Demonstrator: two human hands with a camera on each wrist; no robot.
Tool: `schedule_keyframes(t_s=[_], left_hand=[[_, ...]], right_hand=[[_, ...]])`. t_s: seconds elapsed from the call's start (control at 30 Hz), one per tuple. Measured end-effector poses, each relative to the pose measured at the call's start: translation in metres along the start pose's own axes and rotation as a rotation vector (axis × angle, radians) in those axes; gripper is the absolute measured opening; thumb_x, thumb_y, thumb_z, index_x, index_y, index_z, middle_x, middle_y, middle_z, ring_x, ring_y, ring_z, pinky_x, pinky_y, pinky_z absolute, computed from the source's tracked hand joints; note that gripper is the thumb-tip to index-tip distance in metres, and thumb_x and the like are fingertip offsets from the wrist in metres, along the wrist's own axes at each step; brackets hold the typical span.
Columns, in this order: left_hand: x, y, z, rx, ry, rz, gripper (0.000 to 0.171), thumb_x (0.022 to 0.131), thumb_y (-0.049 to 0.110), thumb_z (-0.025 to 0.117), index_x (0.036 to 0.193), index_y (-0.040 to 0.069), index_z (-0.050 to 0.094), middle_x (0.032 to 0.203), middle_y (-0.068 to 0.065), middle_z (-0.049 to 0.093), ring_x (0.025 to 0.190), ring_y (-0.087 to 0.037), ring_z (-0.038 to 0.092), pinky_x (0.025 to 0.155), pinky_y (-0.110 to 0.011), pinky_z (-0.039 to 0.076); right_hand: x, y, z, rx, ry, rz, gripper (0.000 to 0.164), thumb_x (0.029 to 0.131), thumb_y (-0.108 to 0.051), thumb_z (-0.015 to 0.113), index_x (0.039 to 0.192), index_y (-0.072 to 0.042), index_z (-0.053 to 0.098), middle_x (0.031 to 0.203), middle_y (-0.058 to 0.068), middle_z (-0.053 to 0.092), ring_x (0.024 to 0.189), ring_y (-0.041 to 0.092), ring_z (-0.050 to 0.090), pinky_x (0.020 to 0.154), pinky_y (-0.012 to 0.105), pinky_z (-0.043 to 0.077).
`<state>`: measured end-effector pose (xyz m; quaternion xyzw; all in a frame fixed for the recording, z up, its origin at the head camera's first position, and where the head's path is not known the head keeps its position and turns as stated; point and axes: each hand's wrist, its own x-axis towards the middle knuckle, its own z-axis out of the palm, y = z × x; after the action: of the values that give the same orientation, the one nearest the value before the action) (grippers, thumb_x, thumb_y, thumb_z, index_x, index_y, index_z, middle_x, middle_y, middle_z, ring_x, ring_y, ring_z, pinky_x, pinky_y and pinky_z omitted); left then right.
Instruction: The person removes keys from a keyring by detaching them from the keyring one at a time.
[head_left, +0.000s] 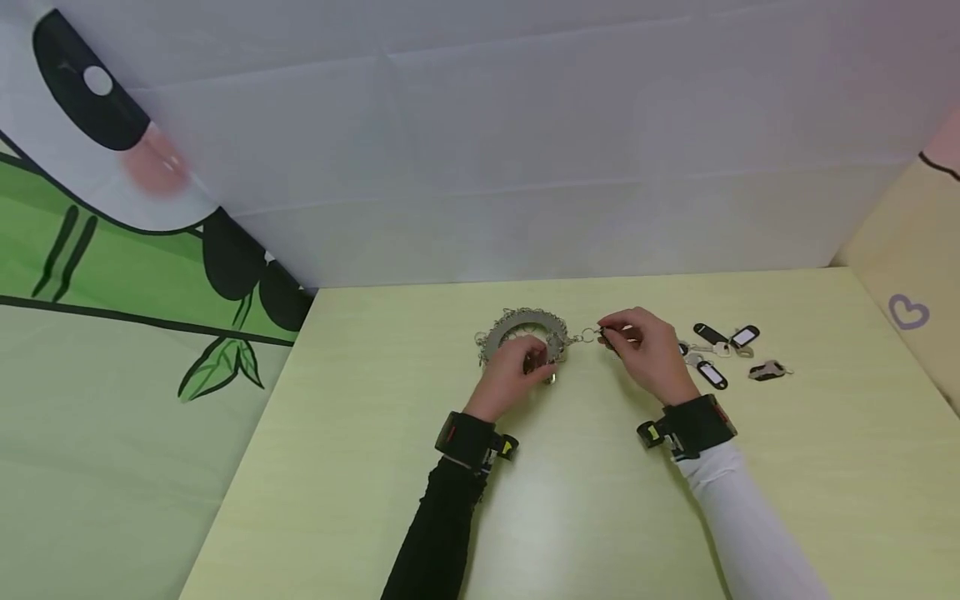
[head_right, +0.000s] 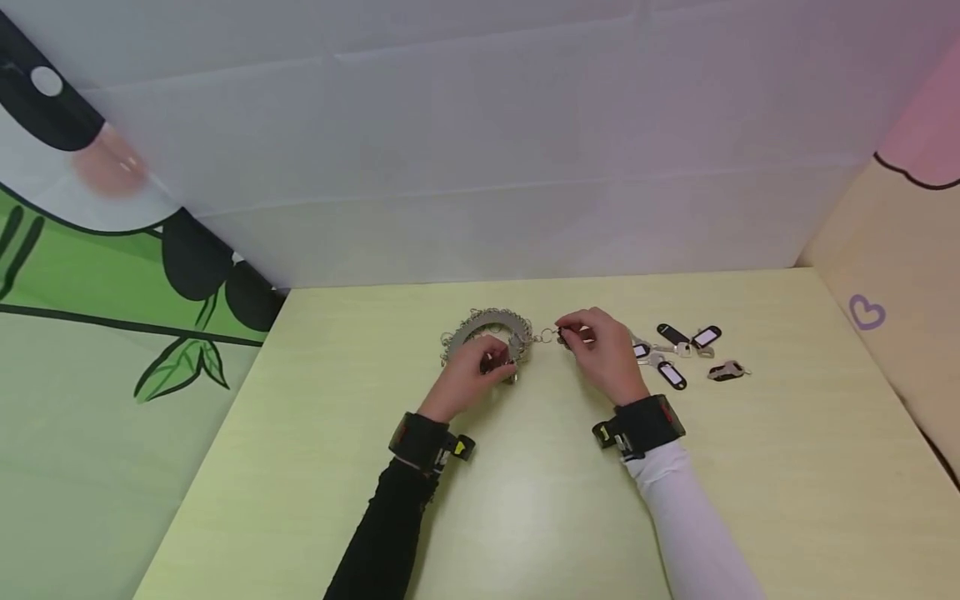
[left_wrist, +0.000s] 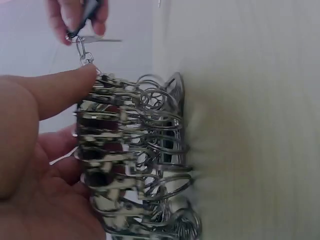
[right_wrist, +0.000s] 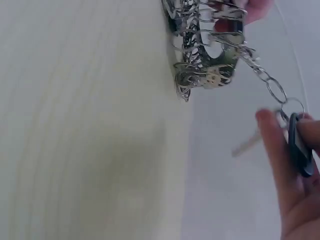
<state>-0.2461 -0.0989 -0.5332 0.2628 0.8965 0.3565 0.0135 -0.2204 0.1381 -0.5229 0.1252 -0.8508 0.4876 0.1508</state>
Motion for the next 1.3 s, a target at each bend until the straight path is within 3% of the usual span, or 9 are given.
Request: schedule_keyframes(t_s=[0.1, 0.2, 0.33, 0.43, 0.53, 0.6, 0.8, 1.03, 1.3], left_hand=[[-0.001, 0.002, 0.005, 0.069, 0.010, -0.025, 0.045, 0.088, 0.028, 0.075, 0.125, 0.011, 0.056, 0.105, -0.007, 0.060, 0.084, -0.017, 0.056, 0.073, -0.033, 0.052], [-0.003, 0.008, 0.012, 0.135, 0.026, -0.018, 0.063, 0.086, 0.034, 0.076, 0.139, 0.019, 0.045, 0.131, -0.009, 0.050, 0.104, -0.023, 0.057, 0.085, -0.041, 0.054], [-0.004, 0.017, 0.023, 0.267, 0.057, 0.057, 0.052, 0.089, 0.043, 0.070, 0.134, 0.025, 0.052, 0.140, -0.007, 0.048, 0.117, -0.030, 0.053, 0.090, -0.047, 0.053], [-0.003, 0.022, 0.030, 0.334, 0.121, 0.126, 0.033, 0.094, 0.041, 0.063, 0.120, 0.021, 0.061, 0.123, -0.002, 0.060, 0.109, -0.025, 0.056, 0.085, -0.042, 0.054], [-0.001, 0.023, 0.034, 0.271, 0.173, 0.161, 0.017, 0.099, 0.032, 0.059, 0.107, 0.019, 0.066, 0.104, 0.002, 0.066, 0.097, -0.015, 0.056, 0.079, -0.034, 0.052], [0.000, 0.022, 0.034, 0.153, 0.163, 0.157, 0.013, 0.100, 0.028, 0.058, 0.102, 0.018, 0.066, 0.098, 0.002, 0.067, 0.091, -0.011, 0.054, 0.077, -0.032, 0.051], [0.001, 0.018, 0.027, -0.139, 0.089, 0.152, 0.019, 0.100, 0.026, 0.057, 0.114, 0.014, 0.062, 0.101, -0.003, 0.066, 0.095, -0.012, 0.055, 0.085, -0.036, 0.051], [0.000, 0.016, 0.022, -0.110, 0.159, 0.226, 0.024, 0.096, 0.028, 0.064, 0.115, 0.014, 0.065, 0.096, -0.003, 0.067, 0.093, -0.012, 0.053, 0.078, -0.041, 0.053], [0.000, 0.017, 0.023, -0.055, 0.200, 0.281, 0.017, 0.101, 0.027, 0.056, 0.109, 0.015, 0.063, 0.093, 0.001, 0.067, 0.088, -0.006, 0.056, 0.070, -0.026, 0.050]], right_hand=[[0.000, -0.002, 0.001, 0.171, -0.085, -0.003, 0.019, 0.096, 0.001, 0.058, 0.113, 0.004, 0.065, 0.102, 0.019, 0.061, 0.088, 0.029, 0.071, 0.075, 0.029, 0.061], [-0.001, -0.006, 0.004, 0.289, -0.172, 0.001, 0.020, 0.097, 0.000, 0.057, 0.115, 0.006, 0.063, 0.103, 0.021, 0.061, 0.089, 0.030, 0.070, 0.078, 0.026, 0.060], [-0.002, -0.011, 0.007, 0.309, -0.227, -0.002, 0.018, 0.096, -0.002, 0.059, 0.113, 0.002, 0.065, 0.102, 0.019, 0.061, 0.089, 0.026, 0.071, 0.078, 0.027, 0.060], [-0.003, -0.014, 0.007, 0.303, -0.230, 0.001, 0.018, 0.096, -0.001, 0.059, 0.112, 0.000, 0.067, 0.101, 0.018, 0.061, 0.088, 0.024, 0.071, 0.076, 0.028, 0.061], [-0.002, -0.017, 0.005, 0.318, -0.229, 0.005, 0.018, 0.096, -0.001, 0.058, 0.113, 0.002, 0.066, 0.101, 0.019, 0.059, 0.088, 0.023, 0.071, 0.076, 0.029, 0.061], [-0.002, -0.018, 0.004, 0.315, -0.225, 0.002, 0.019, 0.097, -0.002, 0.058, 0.113, 0.003, 0.066, 0.101, 0.018, 0.059, 0.088, 0.022, 0.071, 0.077, 0.028, 0.061], [-0.001, -0.018, -0.005, 0.271, -0.212, 0.007, 0.018, 0.097, -0.002, 0.058, 0.111, -0.002, 0.068, 0.101, 0.016, 0.061, 0.089, 0.020, 0.070, 0.079, 0.025, 0.060], [0.001, -0.016, -0.006, 0.283, -0.264, -0.006, 0.020, 0.096, 0.005, 0.055, 0.113, 0.005, 0.066, 0.103, 0.020, 0.060, 0.093, 0.029, 0.069, 0.082, 0.038, 0.059], [-0.002, -0.014, -0.004, 0.270, -0.306, 0.006, 0.017, 0.098, 0.000, 0.055, 0.111, -0.002, 0.067, 0.101, 0.018, 0.059, 0.085, 0.022, 0.071, 0.074, 0.031, 0.062]])
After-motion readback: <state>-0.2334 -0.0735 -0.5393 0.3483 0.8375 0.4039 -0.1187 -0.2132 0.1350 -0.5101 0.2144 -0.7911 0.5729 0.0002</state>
